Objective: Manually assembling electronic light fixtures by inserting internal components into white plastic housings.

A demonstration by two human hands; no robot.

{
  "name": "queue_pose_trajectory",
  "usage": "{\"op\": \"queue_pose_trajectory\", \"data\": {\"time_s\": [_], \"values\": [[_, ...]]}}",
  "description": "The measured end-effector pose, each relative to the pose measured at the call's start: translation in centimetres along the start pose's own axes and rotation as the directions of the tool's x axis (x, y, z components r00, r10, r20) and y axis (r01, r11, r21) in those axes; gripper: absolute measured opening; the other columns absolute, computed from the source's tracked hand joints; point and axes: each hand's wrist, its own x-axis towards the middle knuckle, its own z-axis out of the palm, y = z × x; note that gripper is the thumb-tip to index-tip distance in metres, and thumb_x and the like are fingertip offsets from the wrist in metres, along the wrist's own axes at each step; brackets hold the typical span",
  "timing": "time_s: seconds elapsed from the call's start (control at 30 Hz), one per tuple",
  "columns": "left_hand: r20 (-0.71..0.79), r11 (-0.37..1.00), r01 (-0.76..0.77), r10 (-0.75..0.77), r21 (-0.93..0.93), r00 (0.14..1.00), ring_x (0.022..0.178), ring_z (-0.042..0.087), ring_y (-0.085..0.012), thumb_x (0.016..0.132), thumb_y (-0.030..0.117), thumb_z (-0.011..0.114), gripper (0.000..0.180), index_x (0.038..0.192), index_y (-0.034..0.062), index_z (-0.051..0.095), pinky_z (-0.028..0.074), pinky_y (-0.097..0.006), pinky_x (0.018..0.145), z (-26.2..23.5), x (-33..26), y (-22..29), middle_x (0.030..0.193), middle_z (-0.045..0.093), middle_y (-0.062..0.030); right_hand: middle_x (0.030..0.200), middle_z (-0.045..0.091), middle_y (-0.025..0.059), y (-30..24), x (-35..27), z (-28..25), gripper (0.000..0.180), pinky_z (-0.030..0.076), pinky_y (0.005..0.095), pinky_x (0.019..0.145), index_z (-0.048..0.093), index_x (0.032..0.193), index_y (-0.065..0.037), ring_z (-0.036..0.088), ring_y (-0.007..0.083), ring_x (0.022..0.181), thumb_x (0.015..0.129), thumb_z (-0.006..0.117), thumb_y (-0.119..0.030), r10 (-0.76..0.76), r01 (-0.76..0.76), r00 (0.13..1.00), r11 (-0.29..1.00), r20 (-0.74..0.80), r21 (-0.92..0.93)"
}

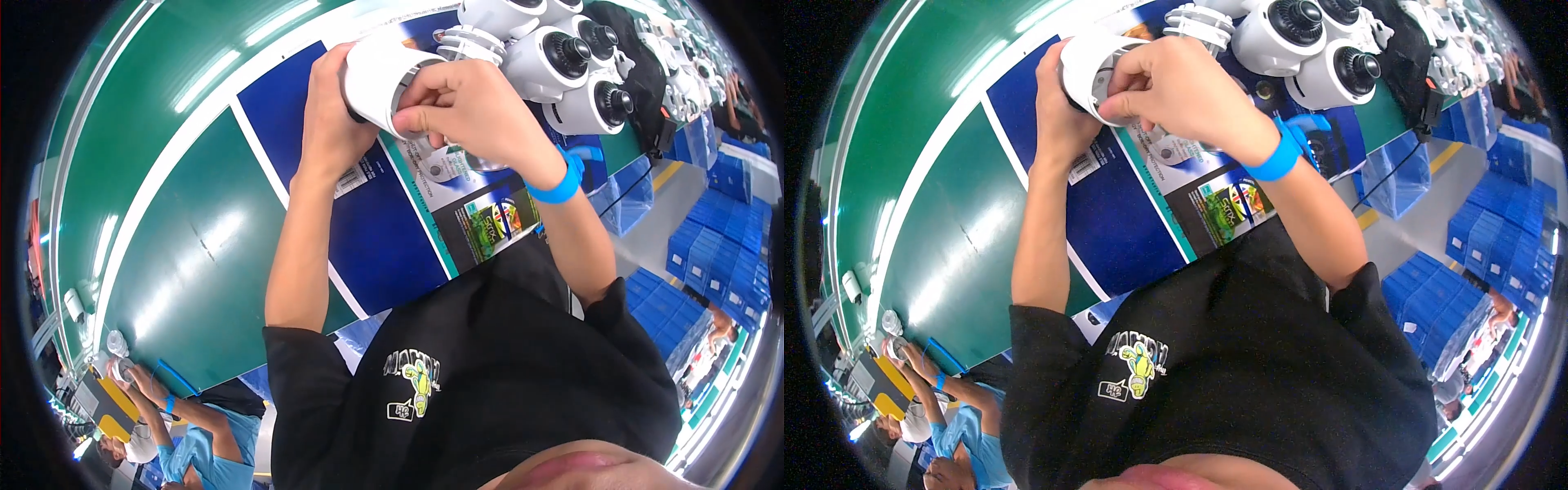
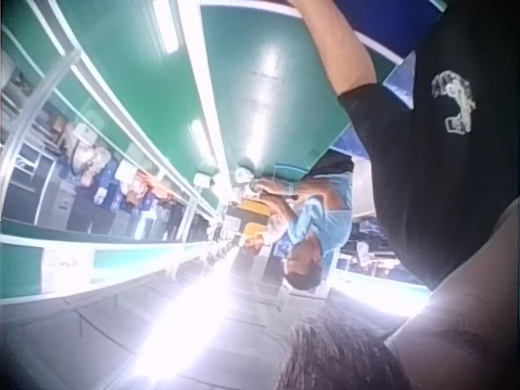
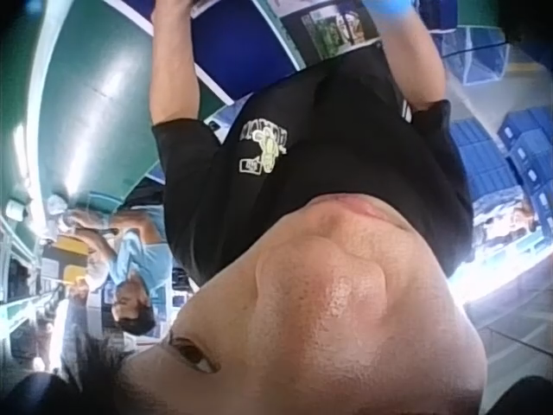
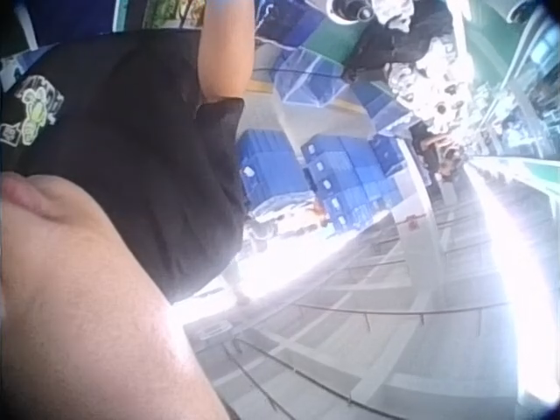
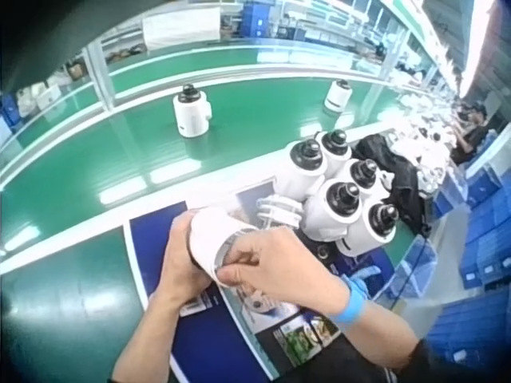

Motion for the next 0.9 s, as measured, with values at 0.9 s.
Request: {"op": "queue_pose_trajectory", "data": {"time_s": [0.9], "values": [[-0.028, 0.99, 0.141, -0.142, -0.016, 0.99, 0.108, 0.055, -0.0297, 0.056, 0.001, 0.082, 0.084, 0.128, 0.008, 0.039, 0.048, -0.036, 0.089, -0.3, 0.0, 1.0, 0.118, 0.051, -0.014, 0.082, 0.063, 0.0052, 5.6, -7.9, -0.7, 0.028, 0.045, 0.0225, 0.055, 0.059, 0.102, -0.002, 0.058, 0.01, 0.065, 0.079, 0.072, -0.008, -0.075, 0.123, 0.916, 0.988, -0.394, 0.096]]}}
